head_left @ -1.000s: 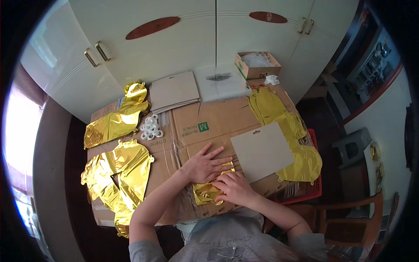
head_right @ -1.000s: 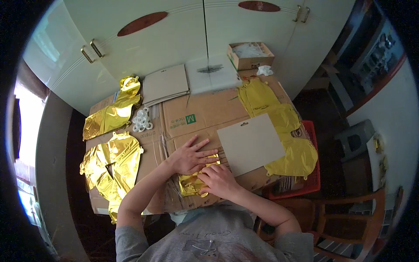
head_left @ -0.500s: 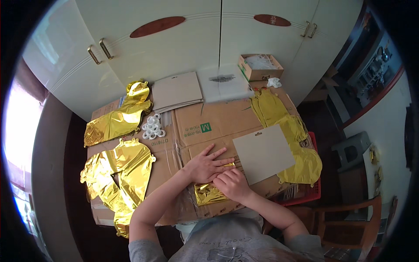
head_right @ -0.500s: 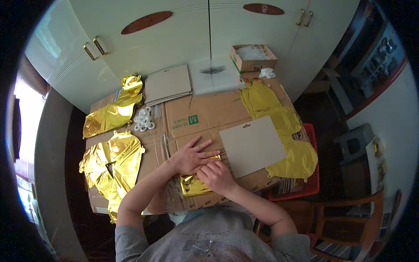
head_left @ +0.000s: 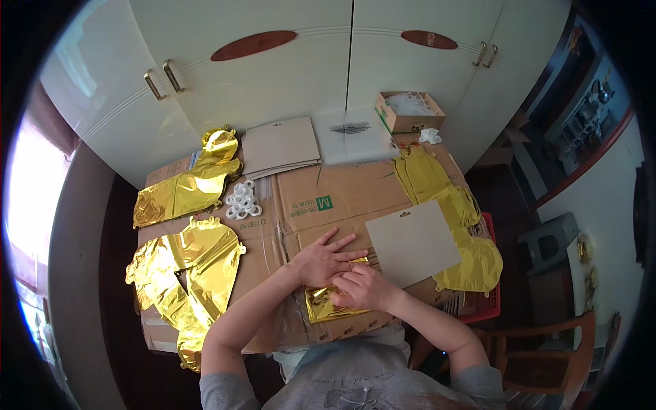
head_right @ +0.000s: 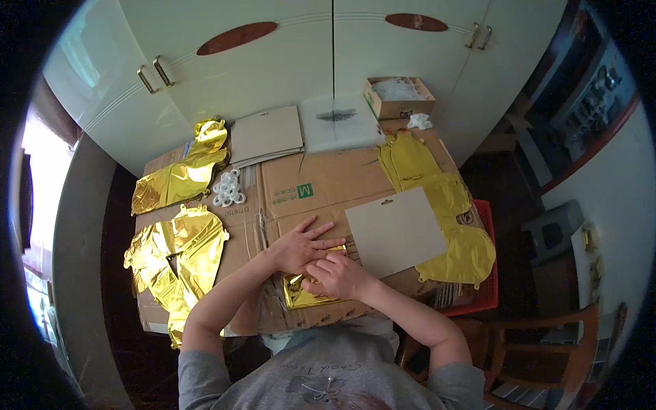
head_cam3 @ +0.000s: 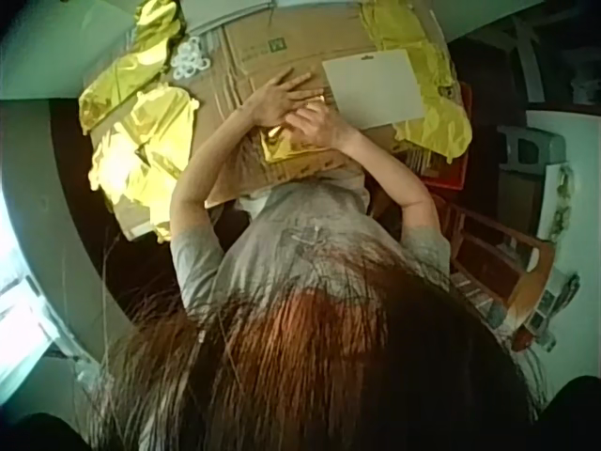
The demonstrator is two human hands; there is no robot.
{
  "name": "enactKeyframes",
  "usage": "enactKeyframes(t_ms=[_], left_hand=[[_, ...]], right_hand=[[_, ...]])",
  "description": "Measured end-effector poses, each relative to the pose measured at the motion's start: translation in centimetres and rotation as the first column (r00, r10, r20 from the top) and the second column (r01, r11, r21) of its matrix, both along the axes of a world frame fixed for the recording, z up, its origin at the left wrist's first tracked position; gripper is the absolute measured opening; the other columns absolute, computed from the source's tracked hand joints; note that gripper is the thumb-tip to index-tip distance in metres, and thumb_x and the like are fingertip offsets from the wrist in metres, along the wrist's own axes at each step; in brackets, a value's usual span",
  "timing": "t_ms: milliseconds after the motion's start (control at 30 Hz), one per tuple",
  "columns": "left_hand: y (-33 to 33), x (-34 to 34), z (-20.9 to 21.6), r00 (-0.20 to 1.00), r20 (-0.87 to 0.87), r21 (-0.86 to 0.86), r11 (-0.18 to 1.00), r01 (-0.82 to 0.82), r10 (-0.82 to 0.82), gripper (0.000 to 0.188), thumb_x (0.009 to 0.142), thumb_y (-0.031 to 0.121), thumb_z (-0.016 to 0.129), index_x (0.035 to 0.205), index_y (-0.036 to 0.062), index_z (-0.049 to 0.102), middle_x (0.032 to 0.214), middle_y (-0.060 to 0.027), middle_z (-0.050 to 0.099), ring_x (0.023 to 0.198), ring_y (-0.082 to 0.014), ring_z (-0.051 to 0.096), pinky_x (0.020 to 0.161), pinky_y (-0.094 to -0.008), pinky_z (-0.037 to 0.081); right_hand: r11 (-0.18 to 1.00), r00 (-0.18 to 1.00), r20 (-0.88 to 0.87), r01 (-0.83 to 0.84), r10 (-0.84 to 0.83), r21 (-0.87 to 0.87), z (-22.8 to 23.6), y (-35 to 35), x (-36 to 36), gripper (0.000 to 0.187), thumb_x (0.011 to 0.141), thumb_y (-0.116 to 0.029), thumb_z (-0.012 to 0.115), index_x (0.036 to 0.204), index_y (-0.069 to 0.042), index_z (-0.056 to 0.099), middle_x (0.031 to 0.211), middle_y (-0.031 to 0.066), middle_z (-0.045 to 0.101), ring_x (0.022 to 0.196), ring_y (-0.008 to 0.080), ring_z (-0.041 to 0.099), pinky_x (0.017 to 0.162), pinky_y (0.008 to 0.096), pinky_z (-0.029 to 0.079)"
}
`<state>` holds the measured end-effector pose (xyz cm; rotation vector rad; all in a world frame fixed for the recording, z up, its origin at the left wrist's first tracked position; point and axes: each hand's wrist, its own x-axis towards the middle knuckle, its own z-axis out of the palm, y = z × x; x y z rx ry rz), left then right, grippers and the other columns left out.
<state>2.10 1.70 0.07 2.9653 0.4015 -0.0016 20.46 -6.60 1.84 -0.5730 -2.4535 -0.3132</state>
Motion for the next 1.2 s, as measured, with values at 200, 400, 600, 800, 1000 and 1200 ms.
enactKeyframes(t_ms=[200,400,600,800,1000,1200], left_hand=[[0.0,0.0,0.2,1.000,0.017,-0.007,1.000,0.018,-0.018,0.060,0.085,0.043,0.055,0.143,0.0290,0.048,0.160,0.0102,0.026,0.151,-0.0245,0.012,0.121,-0.0556,0.008],[-0.1,0.0,0.5,1.000,-0.008,-0.023,1.000,0.000,0.000,0.060,0.084,0.042,0.056,0.142,0.0291,0.049,0.160,0.0094,0.027,0.151,-0.0242,0.013,0.122,-0.0554,0.009],[0.0,0.0,-0.5,0.998,0.057,-0.013,1.000,-0.010,0.011,0.056,0.088,0.042,0.053,0.143,0.0304,0.048,0.159,0.0103,0.030,0.151,-0.0239,0.015,0.121,-0.0552,0.009],[0.2,0.0,-0.7,0.999,0.033,0.003,1.000,-0.006,0.006,0.056,0.094,0.043,0.047,0.148,0.0301,0.042,0.158,0.0104,0.031,0.151,-0.0231,0.016,0.121,-0.0552,0.008],[0.4,-0.1,-0.7,0.996,0.081,-0.126,0.992,-0.021,0.032,0.054,0.101,0.040,0.037,0.154,0.0288,0.031,0.159,0.0093,0.030,0.151,-0.0233,0.016,0.121,-0.0545,0.005],[0.4,0.0,-0.5,0.998,0.059,-0.143,0.989,-0.028,0.037,0.054,0.102,0.039,0.035,0.154,0.0281,0.029,0.159,0.0084,0.030,0.151,-0.0241,0.016,0.121,-0.0542,0.004]], right_hand=[[0.996,0.995,0.048,0.088,-0.087,-0.019,-0.7,-0.1,-1.1,0.012,0.082,-0.018,0.062,0.090,-0.014,0.055,0.074,-0.0031,0.054,0.073,0.0130,0.056,0.065,0.0291,0.043],[0.986,0.969,0.184,0.167,-0.163,-0.005,0.4,-0.8,-1.2,0.007,0.081,-0.018,0.061,0.084,-0.014,0.056,0.074,-0.0020,0.051,0.076,0.0135,0.056,0.066,0.0306,0.042],[0.967,0.947,0.195,0.247,-0.254,0.061,0.2,-1.5,-1.1,0.008,0.080,-0.019,0.061,0.082,-0.014,0.055,0.078,-0.0008,0.051,0.075,0.0147,0.054,0.068,0.0319,0.043],[0.961,0.952,0.138,0.274,-0.275,0.023,-0.6,-1.6,-1.1,0.009,0.081,-0.019,0.061,0.083,-0.012,0.055,0.077,0.0000,0.050,0.075,0.0159,0.053,0.071,0.0339,0.044],[0.952,0.949,0.097,0.294,-0.302,0.081,-0.5,-1.3,-0.5,0.008,0.081,-0.018,0.061,0.083,-0.013,0.056,0.076,-0.0005,0.048,0.074,0.0155,0.053,0.070,0.0339,0.044],[0.958,0.957,0.088,0.268,-0.277,0.105,-0.8,-1.4,-0.8,0.007,0.080,-0.017,0.061,0.082,-0.013,0.057,0.075,-0.0010,0.047,0.073,0.0150,0.052,0.068,0.0321,0.042]])
